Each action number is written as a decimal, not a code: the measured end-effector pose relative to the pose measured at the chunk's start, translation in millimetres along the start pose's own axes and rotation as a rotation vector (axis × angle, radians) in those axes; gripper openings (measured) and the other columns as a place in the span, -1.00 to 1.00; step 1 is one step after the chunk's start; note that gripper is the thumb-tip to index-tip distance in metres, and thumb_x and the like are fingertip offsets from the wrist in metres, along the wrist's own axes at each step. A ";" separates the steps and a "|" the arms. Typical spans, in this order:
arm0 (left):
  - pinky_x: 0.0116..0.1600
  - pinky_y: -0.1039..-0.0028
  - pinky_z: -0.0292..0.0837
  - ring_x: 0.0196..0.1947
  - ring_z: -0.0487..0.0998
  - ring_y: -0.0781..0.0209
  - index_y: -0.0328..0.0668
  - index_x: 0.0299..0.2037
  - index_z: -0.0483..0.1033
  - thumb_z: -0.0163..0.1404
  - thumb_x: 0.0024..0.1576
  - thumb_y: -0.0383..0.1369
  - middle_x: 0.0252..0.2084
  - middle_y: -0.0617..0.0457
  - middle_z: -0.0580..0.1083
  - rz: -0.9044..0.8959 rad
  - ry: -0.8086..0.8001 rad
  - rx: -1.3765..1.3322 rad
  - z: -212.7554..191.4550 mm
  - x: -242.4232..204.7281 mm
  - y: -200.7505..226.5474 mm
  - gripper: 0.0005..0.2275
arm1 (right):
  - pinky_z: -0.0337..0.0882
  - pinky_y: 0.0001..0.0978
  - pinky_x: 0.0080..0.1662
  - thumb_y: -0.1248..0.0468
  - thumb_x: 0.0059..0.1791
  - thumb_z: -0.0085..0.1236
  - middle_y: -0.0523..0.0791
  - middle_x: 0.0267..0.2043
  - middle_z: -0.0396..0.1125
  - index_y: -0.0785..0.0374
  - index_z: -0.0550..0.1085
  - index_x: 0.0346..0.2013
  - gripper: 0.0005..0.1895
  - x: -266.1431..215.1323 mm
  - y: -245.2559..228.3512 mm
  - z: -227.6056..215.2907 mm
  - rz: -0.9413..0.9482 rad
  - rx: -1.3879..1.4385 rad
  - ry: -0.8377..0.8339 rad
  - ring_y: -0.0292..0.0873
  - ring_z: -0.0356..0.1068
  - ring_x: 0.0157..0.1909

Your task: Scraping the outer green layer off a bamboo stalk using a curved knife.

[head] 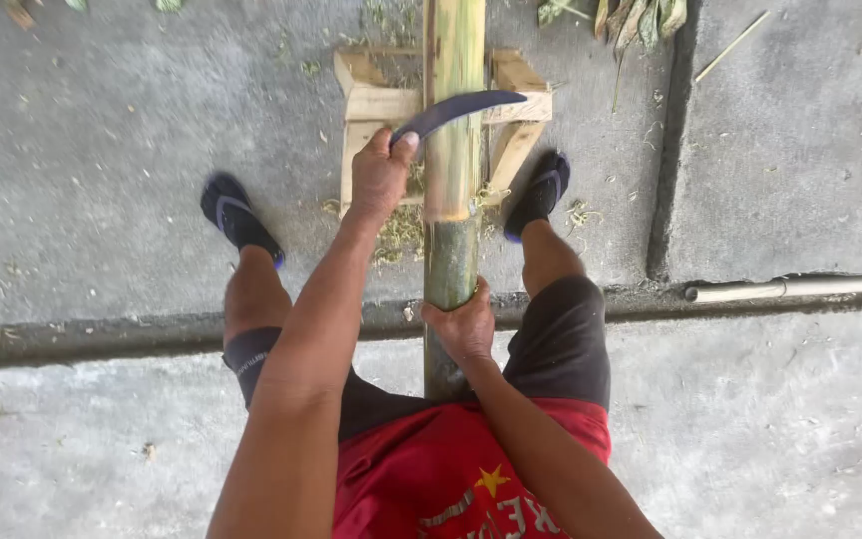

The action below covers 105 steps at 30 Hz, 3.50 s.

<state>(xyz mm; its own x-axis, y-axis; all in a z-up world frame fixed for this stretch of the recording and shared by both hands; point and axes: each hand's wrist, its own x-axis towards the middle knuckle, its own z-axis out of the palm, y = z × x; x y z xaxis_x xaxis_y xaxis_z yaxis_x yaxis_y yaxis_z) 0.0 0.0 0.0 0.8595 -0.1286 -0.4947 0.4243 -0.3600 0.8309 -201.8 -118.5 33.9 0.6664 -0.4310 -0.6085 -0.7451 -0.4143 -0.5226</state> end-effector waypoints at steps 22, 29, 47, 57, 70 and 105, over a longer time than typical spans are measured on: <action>-0.58 0.45 0.42 -0.63 0.46 0.26 -0.09 -0.17 0.32 -0.02 0.24 -0.31 -0.40 0.03 0.54 -0.247 0.253 -0.826 -15.5 -245.3 -74.0 -0.89 | 0.43 -0.14 0.16 0.02 -0.30 0.46 0.21 0.10 0.39 0.45 0.04 0.38 0.16 1.6 9.8 -5.9 0.014 0.063 -0.078 0.17 0.45 0.10; -0.58 0.40 0.46 -0.65 0.47 0.25 -0.14 -0.20 0.31 -0.07 0.30 -0.29 -0.49 0.06 0.46 -0.285 0.224 -0.721 4.5 -213.5 -86.9 -0.87 | 0.40 -0.20 0.18 -0.03 -0.35 0.47 0.15 0.11 0.39 0.45 0.04 0.36 0.20 4.6 15.3 -3.6 -0.043 0.094 -0.041 0.10 0.44 0.13; -0.61 0.46 0.31 -0.68 0.35 0.39 -0.17 -0.14 0.44 -0.15 0.35 -0.14 -0.52 0.08 0.44 -0.058 -0.084 0.290 2.9 -63.0 -2.3 -0.74 | 0.40 -0.21 0.22 0.03 -0.31 0.44 0.13 0.13 0.36 0.40 -0.02 0.40 0.18 5.9 -5.8 -9.1 0.051 0.082 -0.127 0.09 0.43 0.14; -0.67 0.52 0.25 -0.69 0.35 0.38 -0.22 -0.07 0.43 -0.19 0.37 -0.10 -0.52 0.14 0.42 -0.007 -0.110 0.320 8.0 -68.9 -7.7 -0.68 | 0.38 -0.13 0.24 0.02 -0.31 0.44 0.21 0.23 0.28 0.45 0.04 0.38 0.16 1.2 -7.3 -8.7 0.040 0.039 -0.068 0.17 0.38 0.22; -0.68 0.50 0.30 -0.68 0.37 0.39 -0.21 -0.04 0.41 -0.19 0.29 -0.10 -0.52 0.15 0.40 0.036 -0.205 0.296 16.1 -62.8 -32.8 -0.68 | 0.41 -0.16 0.21 0.01 -0.32 0.43 0.19 0.19 0.30 0.44 -0.06 0.43 0.24 0.8 -6.0 -4.2 0.093 0.021 -0.124 0.14 0.40 0.18; -0.49 0.60 0.46 -0.55 0.45 0.48 -0.20 -0.15 0.46 -0.12 0.37 -0.03 -0.46 0.13 0.45 0.053 -0.162 0.190 15.9 -53.6 -55.8 -0.64 | 0.41 -0.15 0.18 -0.03 -0.36 0.50 0.17 0.11 0.37 0.43 0.03 0.37 0.22 3.5 4.5 -3.7 -0.006 0.094 -0.055 0.12 0.45 0.12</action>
<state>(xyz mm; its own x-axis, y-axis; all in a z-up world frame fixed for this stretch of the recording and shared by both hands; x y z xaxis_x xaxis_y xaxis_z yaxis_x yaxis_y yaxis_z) -74.2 12.3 -23.9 0.8156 -0.2930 -0.4989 0.3058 -0.5137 0.8016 -202.7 -124.8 31.6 0.6705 -0.3827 -0.6356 -0.7419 -0.3385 -0.5788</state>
